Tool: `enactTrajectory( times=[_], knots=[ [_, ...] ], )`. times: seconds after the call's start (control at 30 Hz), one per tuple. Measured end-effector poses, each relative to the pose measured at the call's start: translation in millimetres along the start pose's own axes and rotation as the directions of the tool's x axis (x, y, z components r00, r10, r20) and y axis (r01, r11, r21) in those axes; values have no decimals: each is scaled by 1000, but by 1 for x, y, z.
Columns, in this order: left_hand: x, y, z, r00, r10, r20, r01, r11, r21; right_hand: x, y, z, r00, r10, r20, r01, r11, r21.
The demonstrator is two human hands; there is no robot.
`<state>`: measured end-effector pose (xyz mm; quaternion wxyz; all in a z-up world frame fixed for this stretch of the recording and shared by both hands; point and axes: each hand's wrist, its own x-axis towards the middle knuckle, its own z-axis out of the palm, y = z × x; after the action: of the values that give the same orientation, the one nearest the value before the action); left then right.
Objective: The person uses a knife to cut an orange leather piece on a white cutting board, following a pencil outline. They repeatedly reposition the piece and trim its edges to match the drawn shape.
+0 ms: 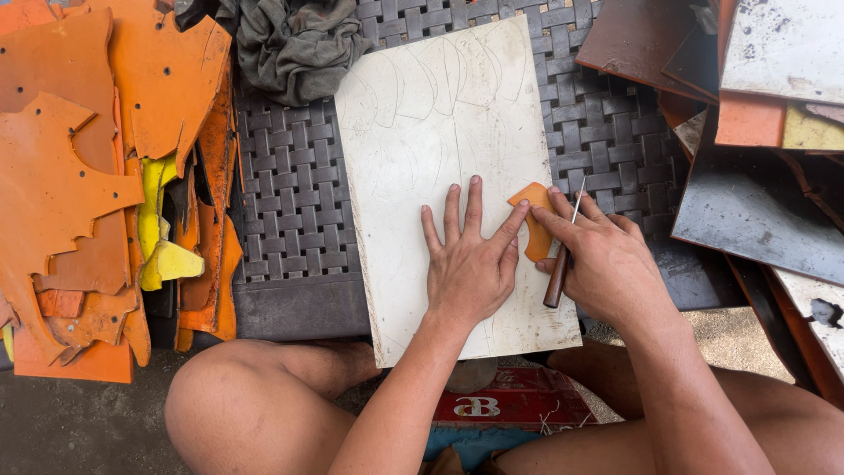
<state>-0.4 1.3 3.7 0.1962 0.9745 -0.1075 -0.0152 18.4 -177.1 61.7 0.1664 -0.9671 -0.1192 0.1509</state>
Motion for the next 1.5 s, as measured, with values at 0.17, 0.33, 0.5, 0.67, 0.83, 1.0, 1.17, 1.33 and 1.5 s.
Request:
enactTrajectory(
  times=[0.17,0.33,0.5,0.67,0.83,1.0,1.17,1.33,1.5],
  knots=[
    [5,8,-12,997,-21,69,24,999,-37,0,-2,-1,1000,19,16,-18,998,-68],
    [8,29,-16,990,51,130,-70,987,145,0,-6,-2,999,28,21,-25,990,-140],
    [16,33,-30,955,75,287,-113,986,120,-1,-2,-17,998,56,-14,-56,998,21],
    [33,46,-50,896,70,439,-197,947,252,18,15,-30,962,158,-221,14,782,623],
    [38,53,-61,838,55,543,-232,936,263,68,32,-12,939,309,-149,-8,456,890],
    [38,50,-58,882,66,467,-195,953,234,92,38,0,935,354,-29,-155,482,862],
    [39,47,-51,888,60,456,-184,955,233,95,42,-1,934,358,-1,-194,509,838],
    [39,47,-48,881,59,470,-194,950,244,95,40,-2,940,339,25,-219,548,807],
    [40,48,-49,871,43,489,-182,953,241,91,40,0,953,302,6,-189,580,792]
  ],
)
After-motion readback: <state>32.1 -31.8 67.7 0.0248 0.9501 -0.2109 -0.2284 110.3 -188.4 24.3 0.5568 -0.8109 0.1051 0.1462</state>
